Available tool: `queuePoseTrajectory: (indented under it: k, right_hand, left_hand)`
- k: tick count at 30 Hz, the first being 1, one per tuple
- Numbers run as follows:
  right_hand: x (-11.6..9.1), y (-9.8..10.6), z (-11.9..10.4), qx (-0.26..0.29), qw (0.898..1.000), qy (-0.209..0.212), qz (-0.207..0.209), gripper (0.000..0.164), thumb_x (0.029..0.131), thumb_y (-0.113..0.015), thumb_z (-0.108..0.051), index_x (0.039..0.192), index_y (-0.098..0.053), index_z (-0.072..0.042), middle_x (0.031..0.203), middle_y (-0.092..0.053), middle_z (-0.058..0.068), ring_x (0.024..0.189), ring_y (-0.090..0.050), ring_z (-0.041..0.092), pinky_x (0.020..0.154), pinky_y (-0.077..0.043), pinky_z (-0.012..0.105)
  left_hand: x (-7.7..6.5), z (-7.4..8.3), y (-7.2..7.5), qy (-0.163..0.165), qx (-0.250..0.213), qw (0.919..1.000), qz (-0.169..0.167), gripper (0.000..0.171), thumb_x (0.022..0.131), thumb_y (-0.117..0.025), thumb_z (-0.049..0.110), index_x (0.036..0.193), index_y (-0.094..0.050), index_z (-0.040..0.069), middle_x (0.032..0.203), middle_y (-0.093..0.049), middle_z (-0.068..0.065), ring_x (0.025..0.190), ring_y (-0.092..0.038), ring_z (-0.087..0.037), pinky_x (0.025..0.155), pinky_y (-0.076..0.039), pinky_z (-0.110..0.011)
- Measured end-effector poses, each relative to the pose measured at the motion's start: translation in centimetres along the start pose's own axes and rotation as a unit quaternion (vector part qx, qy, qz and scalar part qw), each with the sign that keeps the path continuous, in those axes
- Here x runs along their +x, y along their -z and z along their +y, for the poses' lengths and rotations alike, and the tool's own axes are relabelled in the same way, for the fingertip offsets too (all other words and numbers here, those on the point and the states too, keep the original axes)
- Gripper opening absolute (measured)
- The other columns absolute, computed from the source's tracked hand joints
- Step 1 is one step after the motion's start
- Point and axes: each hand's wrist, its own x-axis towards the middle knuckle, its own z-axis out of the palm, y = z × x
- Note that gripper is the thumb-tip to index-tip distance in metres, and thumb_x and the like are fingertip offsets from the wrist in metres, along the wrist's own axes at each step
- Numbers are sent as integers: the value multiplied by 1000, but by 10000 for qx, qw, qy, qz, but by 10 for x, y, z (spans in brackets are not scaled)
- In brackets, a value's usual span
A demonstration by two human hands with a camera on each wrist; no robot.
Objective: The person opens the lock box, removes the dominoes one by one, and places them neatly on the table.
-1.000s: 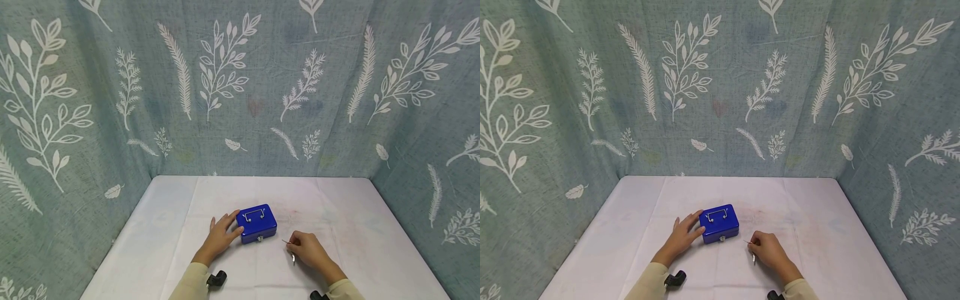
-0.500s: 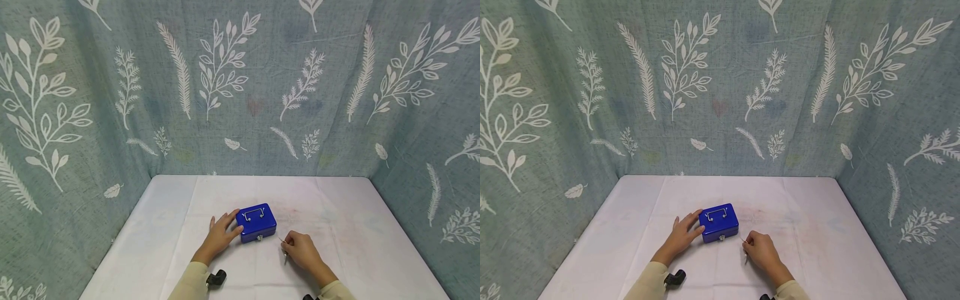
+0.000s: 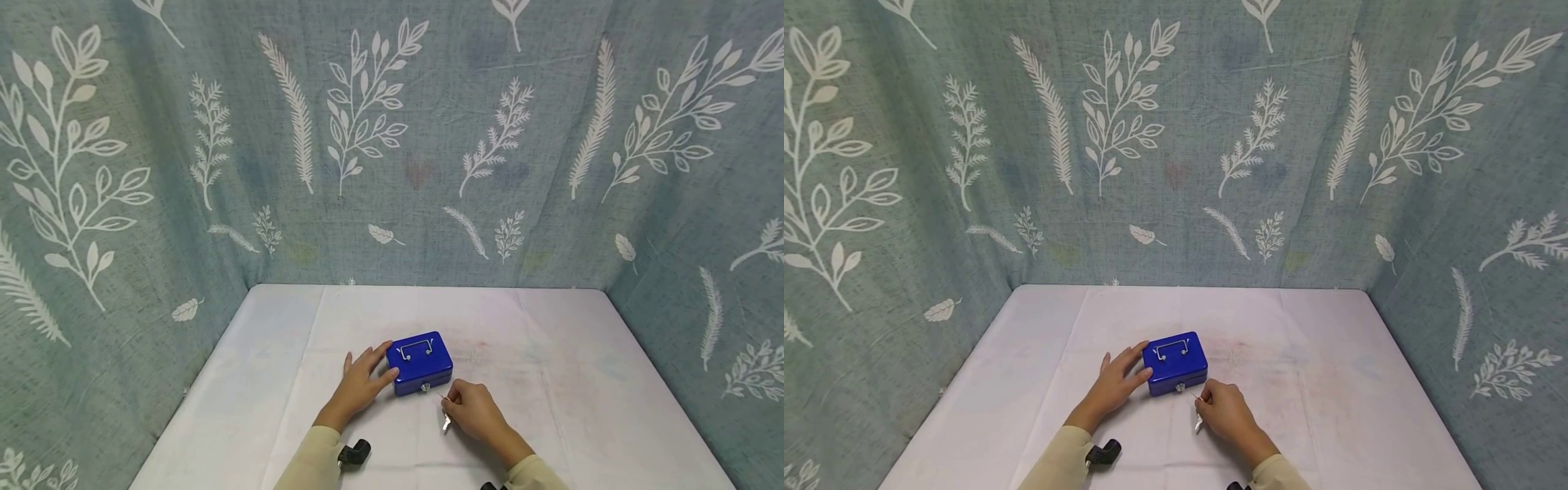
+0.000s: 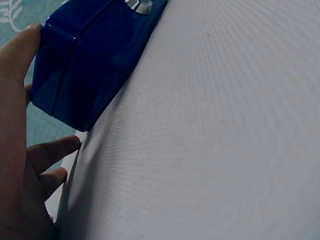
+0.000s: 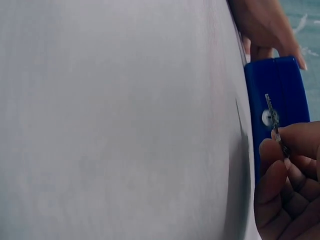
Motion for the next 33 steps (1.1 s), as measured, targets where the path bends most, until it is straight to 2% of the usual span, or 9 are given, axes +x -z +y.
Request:
queuePoseTrajectory:
  k: [4,13,21,28,33]
  right_hand:
    - [2,-3,-4,-14,9999,76,-83,20,87,-72,-19,74,-57,-18,58,-50,-13,51,-44,4,46,-37,22]
    - [6,-11,-7,87,9993,-80,-366,21,90,-70,-22,75,-56,-18,59,-52,-12,52,-47,5,45,-38,22]
    - [8,-16,-8,-139,9993,-59,-351,22,90,-69,-23,74,-54,-18,58,-51,-12,52,-45,5,45,-37,22]
    - [11,-19,-11,-321,9993,45,-173,23,89,-69,-24,73,-53,-19,57,-49,-13,51,-44,5,45,-36,23]
    - [10,-24,-14,-476,9986,51,-205,24,89,-69,-25,72,-52,-21,57,-48,-12,52,-44,6,46,-37,24]
  left_hand:
    - [1,0,0,-4,17,10000,7,71,87,-48,72,149,-38,39,146,-46,6,138,-36,-32,112,2,-60]
    - [0,0,-1,9,-57,10000,27,70,87,-50,72,148,-39,39,145,-47,5,138,-36,-32,112,3,-59]
    - [0,-1,-2,-64,-44,10000,62,70,88,-50,71,149,-39,38,145,-48,6,138,-36,-32,112,2,-60]
    - [2,1,0,-68,-19,9999,123,70,87,-50,71,148,-41,38,142,-51,4,137,-37,-32,112,1,-61]
    - [1,0,-1,-55,-20,10000,62,70,87,-51,71,148,-41,37,143,-51,5,137,-37,-33,112,1,-61]
